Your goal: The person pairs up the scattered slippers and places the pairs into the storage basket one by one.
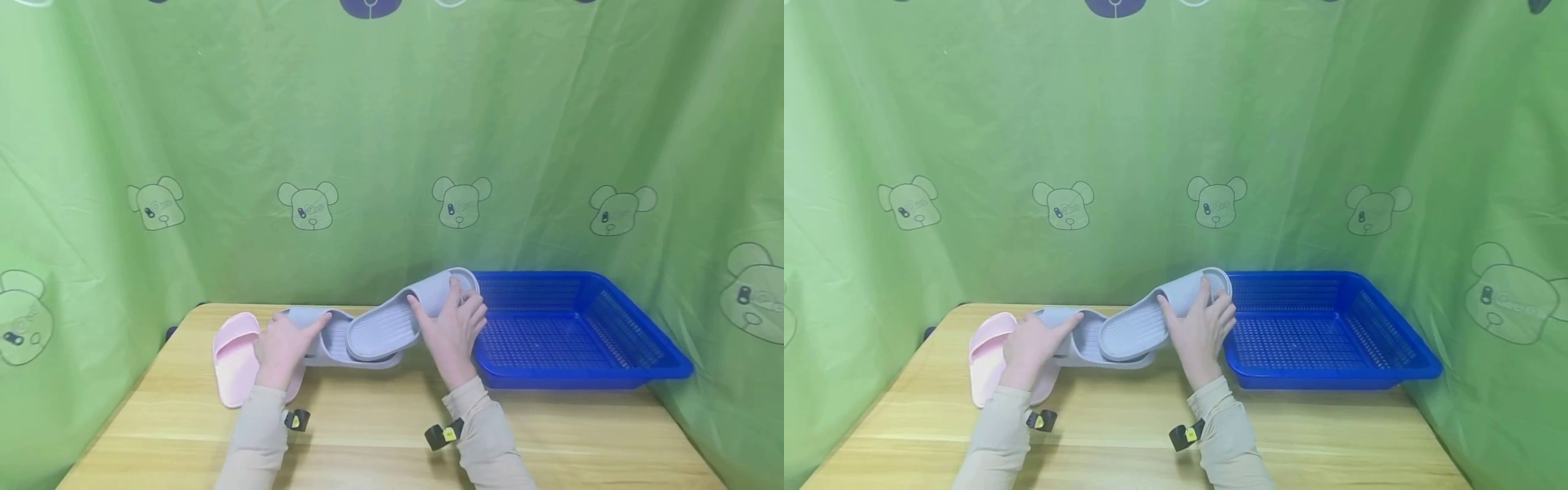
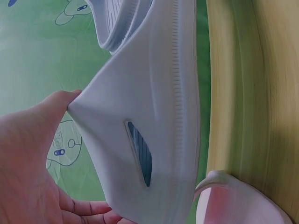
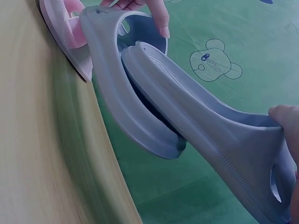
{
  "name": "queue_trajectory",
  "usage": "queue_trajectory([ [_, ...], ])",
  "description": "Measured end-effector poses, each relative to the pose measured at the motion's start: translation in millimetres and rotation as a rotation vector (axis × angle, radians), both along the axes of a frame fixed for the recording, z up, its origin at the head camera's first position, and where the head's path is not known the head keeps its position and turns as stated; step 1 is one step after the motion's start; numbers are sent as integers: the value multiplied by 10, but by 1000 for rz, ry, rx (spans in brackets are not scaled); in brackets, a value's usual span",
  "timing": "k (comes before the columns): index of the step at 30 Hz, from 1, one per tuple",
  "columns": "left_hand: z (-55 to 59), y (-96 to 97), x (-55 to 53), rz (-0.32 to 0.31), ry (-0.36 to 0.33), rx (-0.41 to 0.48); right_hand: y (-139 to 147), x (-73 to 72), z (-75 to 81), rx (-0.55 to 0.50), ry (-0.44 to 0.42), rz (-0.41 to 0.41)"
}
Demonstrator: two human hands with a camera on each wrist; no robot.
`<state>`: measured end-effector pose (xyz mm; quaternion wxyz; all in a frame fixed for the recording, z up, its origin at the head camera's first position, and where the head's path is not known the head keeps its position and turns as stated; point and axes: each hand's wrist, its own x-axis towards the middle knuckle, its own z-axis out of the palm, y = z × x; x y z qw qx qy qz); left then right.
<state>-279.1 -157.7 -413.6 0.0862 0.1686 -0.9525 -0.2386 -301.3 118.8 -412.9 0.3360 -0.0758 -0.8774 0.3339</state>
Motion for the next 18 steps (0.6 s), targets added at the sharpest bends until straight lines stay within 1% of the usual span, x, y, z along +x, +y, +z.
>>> queue_trajectory([
  [5, -25, 23, 1, -6, 23, 32, -7, 0, -10, -7, 12, 2],
  [9, -38, 32, -2, -8, 49, 38, -13, 6, -9, -15, 18, -1],
  [16, -70, 67, 2, -9, 111, 71, -53, 34, 1, -29, 30, -6],
  [18, -79, 80, 0, -8, 128, 66, -69, 37, -3, -28, 39, -6],
])
